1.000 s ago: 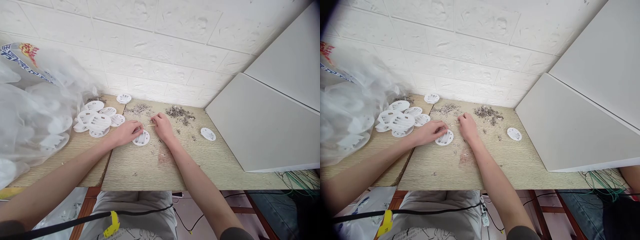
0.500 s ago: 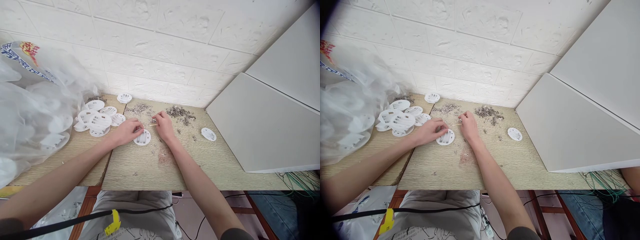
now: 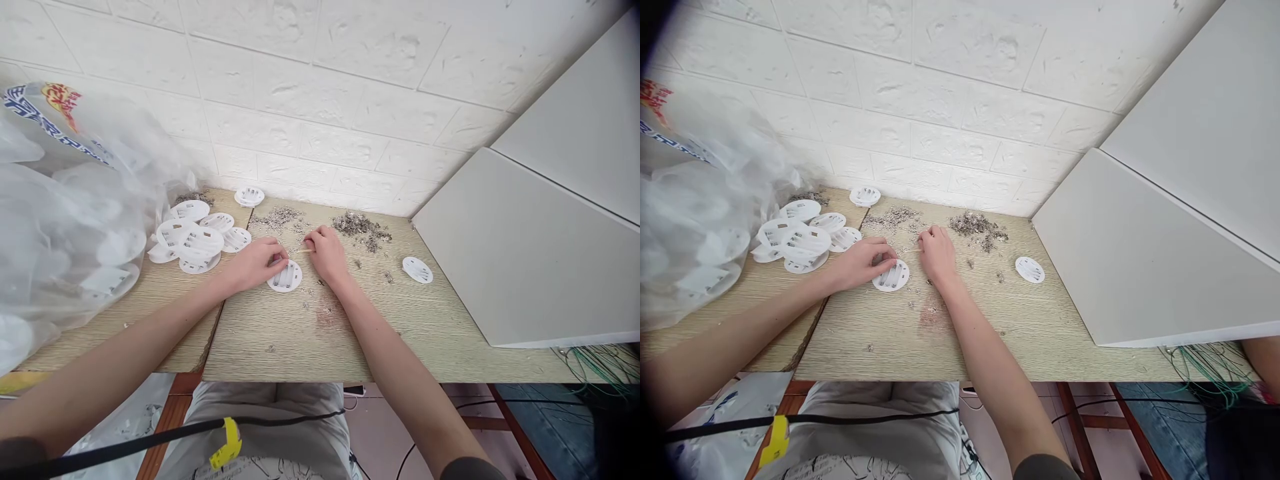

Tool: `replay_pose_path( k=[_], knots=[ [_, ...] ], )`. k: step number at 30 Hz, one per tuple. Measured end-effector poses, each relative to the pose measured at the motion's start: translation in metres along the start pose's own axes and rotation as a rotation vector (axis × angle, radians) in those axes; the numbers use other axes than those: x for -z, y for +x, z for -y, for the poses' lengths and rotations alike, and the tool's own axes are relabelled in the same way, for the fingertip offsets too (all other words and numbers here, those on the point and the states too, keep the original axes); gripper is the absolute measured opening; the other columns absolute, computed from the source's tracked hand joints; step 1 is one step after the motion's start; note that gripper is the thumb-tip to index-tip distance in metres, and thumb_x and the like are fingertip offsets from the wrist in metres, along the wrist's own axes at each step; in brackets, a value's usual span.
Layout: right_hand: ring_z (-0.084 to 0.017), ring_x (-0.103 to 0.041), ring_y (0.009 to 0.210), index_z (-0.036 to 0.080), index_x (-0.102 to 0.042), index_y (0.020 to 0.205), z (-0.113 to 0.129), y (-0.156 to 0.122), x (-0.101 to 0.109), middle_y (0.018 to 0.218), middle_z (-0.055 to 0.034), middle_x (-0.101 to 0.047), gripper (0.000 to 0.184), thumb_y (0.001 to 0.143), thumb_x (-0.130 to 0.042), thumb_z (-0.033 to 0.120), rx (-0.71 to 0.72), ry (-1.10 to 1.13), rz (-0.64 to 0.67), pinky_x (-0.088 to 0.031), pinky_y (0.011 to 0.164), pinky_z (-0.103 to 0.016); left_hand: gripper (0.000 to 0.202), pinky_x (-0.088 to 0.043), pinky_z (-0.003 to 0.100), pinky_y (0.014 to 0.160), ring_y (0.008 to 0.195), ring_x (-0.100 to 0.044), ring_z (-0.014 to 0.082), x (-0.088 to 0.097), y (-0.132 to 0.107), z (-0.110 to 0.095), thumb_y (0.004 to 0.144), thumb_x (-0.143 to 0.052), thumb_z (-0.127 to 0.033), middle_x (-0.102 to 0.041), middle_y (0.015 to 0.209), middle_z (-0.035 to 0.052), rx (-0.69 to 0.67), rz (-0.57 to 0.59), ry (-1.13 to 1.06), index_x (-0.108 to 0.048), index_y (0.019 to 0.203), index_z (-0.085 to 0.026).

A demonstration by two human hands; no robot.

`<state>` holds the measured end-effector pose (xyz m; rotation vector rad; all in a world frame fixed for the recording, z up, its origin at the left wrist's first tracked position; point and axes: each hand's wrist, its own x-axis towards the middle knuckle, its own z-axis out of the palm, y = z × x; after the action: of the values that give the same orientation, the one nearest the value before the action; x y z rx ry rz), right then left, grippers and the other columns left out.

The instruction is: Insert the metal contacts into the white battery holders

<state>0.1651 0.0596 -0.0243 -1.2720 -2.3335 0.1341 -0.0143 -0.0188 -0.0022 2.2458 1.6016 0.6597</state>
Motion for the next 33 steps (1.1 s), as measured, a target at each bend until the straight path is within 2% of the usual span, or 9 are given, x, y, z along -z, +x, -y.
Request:
replay_pose_path(
  k=[7,12,16,19,23,26,33],
  knots=[
    [-0.024,-0.052,0.095,0.016,-0.065,0.088,0.000,0.000,0.000,0.097,-0.0117,-0.060,0.022,0.093,-0.043,0.014,-0.017,0.007,-0.007,-0.041,0.072,-0.034,0.024,-0.042,0.033,0.072,0.082,-0.054,0.0208,0.000,0.000,0.000,0.088,-0.049,-0.033,-0.057,0.080,0.0045,-0.009,-0.008,0.000,-0.068,0.086,-0.018],
    [-0.025,-0.052,0.092,0.016,-0.062,0.087,0.001,0.000,0.001,0.096,-0.0130,-0.059,0.023,0.092,-0.040,0.015,0.007,0.054,-0.107,-0.042,0.076,-0.036,0.024,-0.042,0.033,0.070,0.081,-0.055,0.0208,-0.001,0.000,0.001,0.088,-0.049,-0.033,-0.057,0.079,0.0044,-0.008,-0.015,0.006,-0.067,0.086,-0.018],
    [-0.021,-0.053,0.085,0.017,-0.056,0.085,0.005,-0.001,0.005,0.090,-0.0101,-0.060,0.015,0.089,-0.041,0.014,-0.008,0.143,-0.167,-0.041,0.076,-0.033,0.024,-0.042,0.033,0.073,0.083,-0.055,0.0208,-0.001,-0.001,0.001,0.089,-0.049,-0.034,-0.059,0.080,0.0046,-0.002,-0.023,0.005,-0.067,0.087,-0.018],
    [-0.019,-0.052,0.077,0.018,-0.051,0.085,0.008,-0.003,0.007,0.086,-0.0072,-0.060,0.011,0.089,-0.041,0.017,0.008,0.250,-0.125,-0.040,0.070,-0.031,0.026,-0.043,0.033,0.075,0.084,-0.056,0.0203,-0.001,-0.001,0.001,0.090,-0.049,-0.035,-0.061,0.081,0.0042,0.011,-0.066,-0.029,-0.066,0.096,-0.017],
    [-0.017,-0.053,0.077,0.019,-0.049,0.086,0.017,-0.009,0.007,0.086,-0.0054,-0.059,0.010,0.091,-0.040,0.020,0.167,0.330,-0.024,-0.040,0.069,-0.029,0.027,-0.044,0.032,0.077,0.083,-0.056,0.0187,0.000,0.000,0.002,0.089,-0.052,-0.036,-0.062,0.083,0.0029,0.012,-0.194,-0.071,-0.065,0.105,-0.018],
    [-0.017,-0.054,0.081,0.019,-0.051,0.088,0.023,-0.012,0.007,0.090,-0.0061,-0.060,0.012,0.093,-0.041,0.023,0.255,0.347,0.004,-0.042,0.072,-0.028,0.022,-0.044,0.031,0.077,0.078,-0.055,0.0171,0.001,0.000,0.002,0.088,-0.053,-0.033,-0.062,0.082,0.0023,-0.004,-0.265,-0.080,-0.066,0.099,-0.019],
    [-0.017,-0.056,0.085,0.018,-0.056,0.091,0.026,-0.016,0.007,0.094,-0.0071,-0.063,0.015,0.095,-0.044,0.026,0.247,0.411,-0.004,-0.043,0.074,-0.028,0.016,-0.042,0.029,0.071,0.072,-0.052,0.0148,0.000,0.000,0.003,0.088,-0.054,-0.030,-0.061,0.079,0.0017,-0.042,-0.321,-0.085,-0.064,0.083,-0.018]
  ],
)
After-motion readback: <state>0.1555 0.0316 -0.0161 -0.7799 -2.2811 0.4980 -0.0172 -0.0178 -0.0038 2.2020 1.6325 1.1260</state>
